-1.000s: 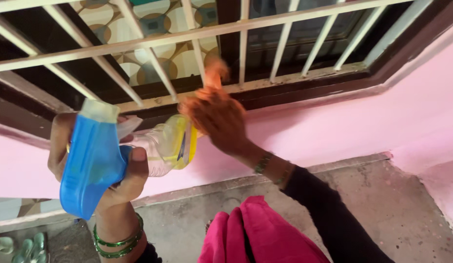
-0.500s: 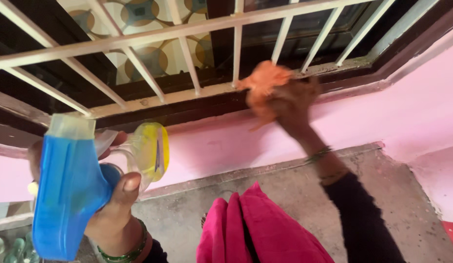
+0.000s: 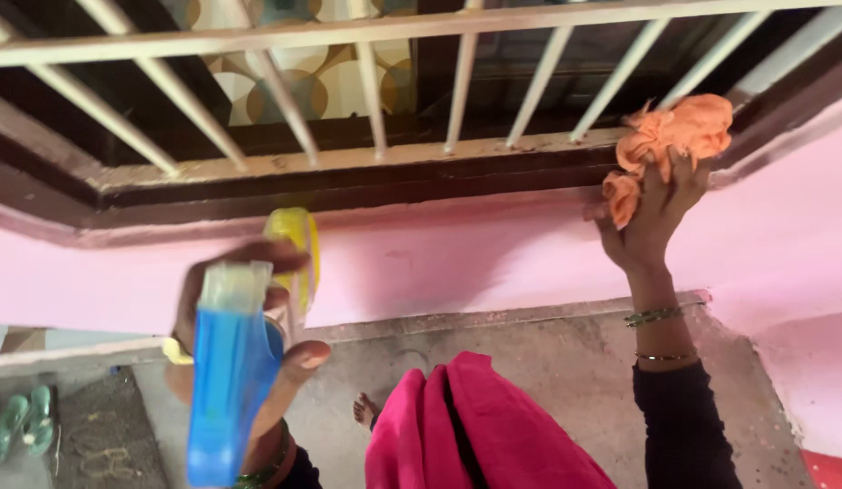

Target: The person sprays a cleaning solution from a blue spray bottle onto a window frame and wipes it with an orange cloth. The person repeatedly sprays and wipes the frame and the adjacent wall area.

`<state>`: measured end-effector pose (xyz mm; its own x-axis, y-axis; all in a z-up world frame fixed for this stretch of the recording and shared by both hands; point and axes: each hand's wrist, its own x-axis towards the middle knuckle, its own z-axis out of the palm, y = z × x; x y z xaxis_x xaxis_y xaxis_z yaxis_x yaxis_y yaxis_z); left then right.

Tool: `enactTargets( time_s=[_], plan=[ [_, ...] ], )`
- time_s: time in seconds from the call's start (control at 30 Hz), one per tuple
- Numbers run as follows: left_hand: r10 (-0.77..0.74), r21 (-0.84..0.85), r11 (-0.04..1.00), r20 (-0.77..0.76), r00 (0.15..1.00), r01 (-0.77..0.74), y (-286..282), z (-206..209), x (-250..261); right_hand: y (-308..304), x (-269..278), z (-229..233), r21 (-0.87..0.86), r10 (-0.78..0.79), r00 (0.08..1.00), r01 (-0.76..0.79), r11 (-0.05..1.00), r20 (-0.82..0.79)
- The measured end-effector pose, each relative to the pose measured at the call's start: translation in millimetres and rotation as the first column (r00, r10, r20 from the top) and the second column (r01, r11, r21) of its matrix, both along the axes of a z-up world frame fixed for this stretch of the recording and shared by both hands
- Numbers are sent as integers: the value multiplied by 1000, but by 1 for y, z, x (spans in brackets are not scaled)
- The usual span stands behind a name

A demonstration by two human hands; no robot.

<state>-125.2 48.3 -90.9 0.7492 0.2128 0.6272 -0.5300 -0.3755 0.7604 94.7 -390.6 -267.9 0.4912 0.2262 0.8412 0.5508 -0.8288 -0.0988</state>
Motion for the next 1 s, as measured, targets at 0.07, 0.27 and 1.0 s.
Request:
enactTargets(
  time_s=[0.07,0.27,1.0],
  plan=[
    [-14,-122,992,-82,997,4,0,-7,-15,16,-1,-8,-64,-9,1000,7,998,-23],
    [-47,-87,995,60,997,53,28,-25,-27,101,-5,-17,-269,128,991,-135,954,-43],
    [193,-157,974,180,965,-165,157,-100,-33,391,-61,106,-194,440,799,-547,814,-409]
  ],
)
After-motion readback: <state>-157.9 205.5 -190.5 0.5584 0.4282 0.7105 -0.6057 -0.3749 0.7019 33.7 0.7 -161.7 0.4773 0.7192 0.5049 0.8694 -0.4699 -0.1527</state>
